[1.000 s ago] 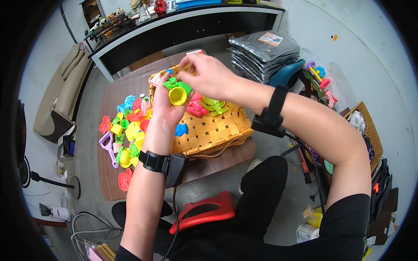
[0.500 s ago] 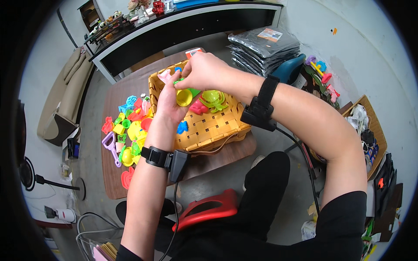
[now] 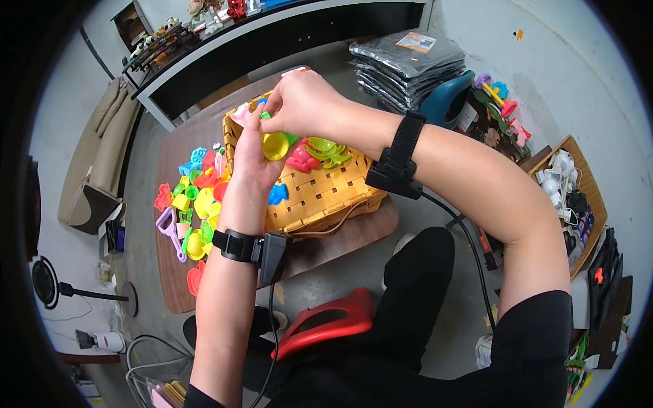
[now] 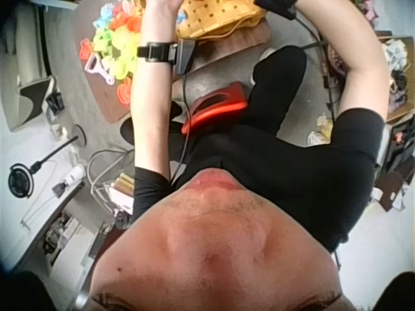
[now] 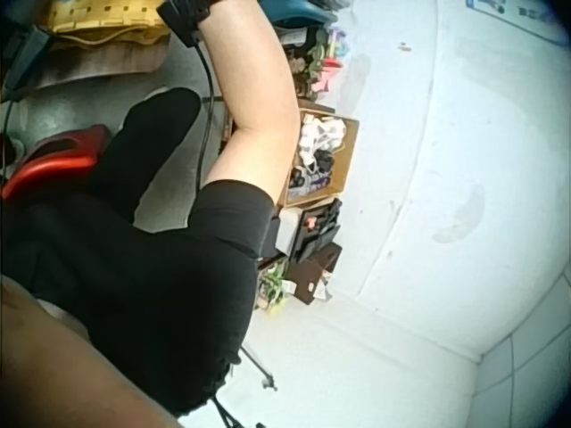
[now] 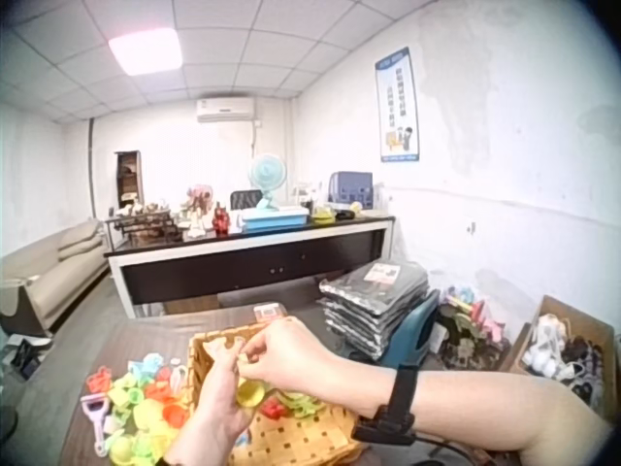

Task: The recorder is sorting various colorful plastic sand molds and toys from a table into a woven yellow basket.

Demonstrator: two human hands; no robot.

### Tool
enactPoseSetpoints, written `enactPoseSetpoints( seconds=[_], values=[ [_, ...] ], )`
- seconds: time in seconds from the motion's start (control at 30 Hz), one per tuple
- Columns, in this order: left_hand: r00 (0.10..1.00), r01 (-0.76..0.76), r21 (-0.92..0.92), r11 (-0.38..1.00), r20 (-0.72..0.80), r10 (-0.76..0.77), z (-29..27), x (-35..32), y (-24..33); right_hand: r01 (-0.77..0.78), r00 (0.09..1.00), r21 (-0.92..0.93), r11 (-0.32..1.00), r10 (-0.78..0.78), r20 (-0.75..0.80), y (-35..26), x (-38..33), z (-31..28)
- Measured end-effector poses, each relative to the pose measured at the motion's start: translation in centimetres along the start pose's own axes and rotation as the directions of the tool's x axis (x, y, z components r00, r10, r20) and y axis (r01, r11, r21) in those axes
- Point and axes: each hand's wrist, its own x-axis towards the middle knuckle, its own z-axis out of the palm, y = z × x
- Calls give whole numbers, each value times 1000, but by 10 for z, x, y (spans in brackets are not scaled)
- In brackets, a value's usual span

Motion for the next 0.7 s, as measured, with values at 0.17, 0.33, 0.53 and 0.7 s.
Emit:
enactPoseSetpoints(
  seconds=[0.17,0.33,0.53,0.7],
  values=[
    [989,-114,-14,993,-98,112,-18,10,18,-4,1000,-8,1000,4,6,28,-10,-24],
    [987,-120,-24,993,-112,116,-21,11,18,-2,1000,-15,1000,3,23,29,-11,-19],
    [983,-132,-40,990,-133,126,-30,7,21,4,999,-28,1000,-3,47,-32,-3,32],
    [979,-152,-64,986,-149,141,-30,7,19,12,997,-52,999,-8,72,-64,5,56]
  ],
)
